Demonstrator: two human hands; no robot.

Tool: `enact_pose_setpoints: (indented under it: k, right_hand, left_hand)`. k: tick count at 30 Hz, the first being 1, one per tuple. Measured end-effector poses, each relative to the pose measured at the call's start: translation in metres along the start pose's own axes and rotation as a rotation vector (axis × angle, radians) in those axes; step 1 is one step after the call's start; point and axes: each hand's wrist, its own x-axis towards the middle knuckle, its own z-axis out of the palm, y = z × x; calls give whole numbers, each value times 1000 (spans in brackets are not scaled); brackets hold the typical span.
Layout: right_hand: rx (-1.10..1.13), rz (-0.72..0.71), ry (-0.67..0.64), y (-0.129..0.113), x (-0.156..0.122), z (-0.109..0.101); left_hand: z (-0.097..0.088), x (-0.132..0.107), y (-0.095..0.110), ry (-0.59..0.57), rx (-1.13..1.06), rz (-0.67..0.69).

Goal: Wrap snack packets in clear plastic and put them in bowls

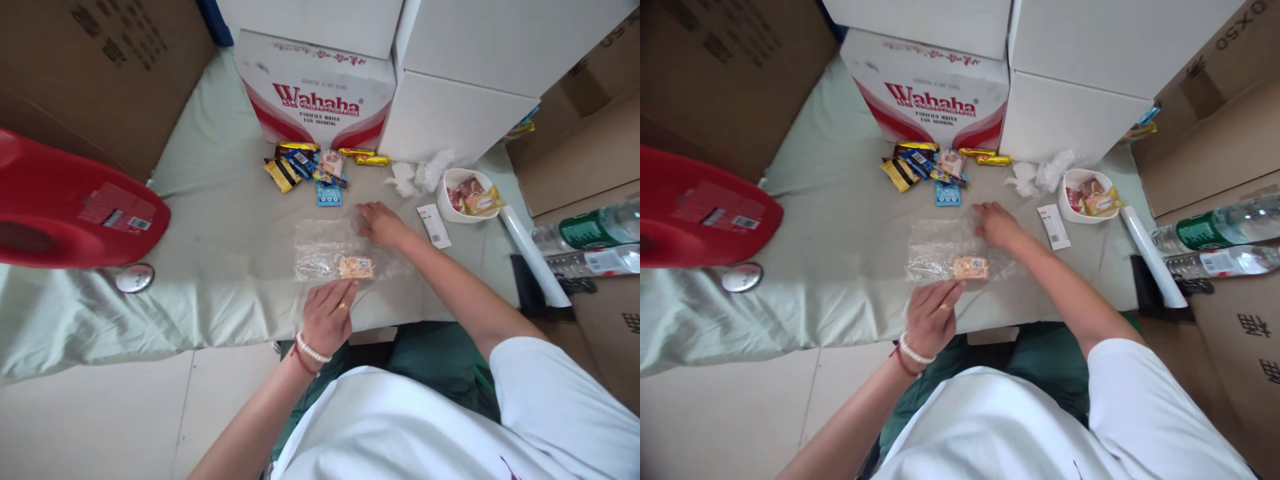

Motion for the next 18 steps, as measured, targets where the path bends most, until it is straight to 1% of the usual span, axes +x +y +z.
enact_pose_setpoints:
  k: [2, 4, 6, 7, 10, 12, 13, 14, 16, 18]
  right_hand:
    - [23, 45, -60, -6, 16, 8]
    - [104, 92, -131, -8, 23, 12]
    - [226, 64, -167, -7, 19, 9]
    - [291, 13, -157, -7, 12, 7]
    - [464, -224, -72, -9, -22, 4]
    - [546, -362, -66, -14, -50, 10]
    - [576, -391, -74, -16, -62, 15]
    - [599, -391, -83, -18, -73, 21]
    - [622, -344, -64, -22, -90, 35]
    - [597, -291, -15, -25, -100, 47]
  left_hand:
    - [21, 12, 1, -193, 81, -95]
    - [37, 20, -5, -349, 153, -177]
    - [46, 23, -10, -438, 183, -210]
    - [48, 23, -12, -453, 187, -218]
    - [50, 20, -18, -435, 160, -237]
    - [54, 18, -24, -419, 77, -239]
    - [56, 17, -28, -410, 15, -235]
    - [58, 16, -33, -396, -56, -225]
    - [60, 12, -42, -347, -193, -207]
    - [58, 5, -52, -257, -288, -232]
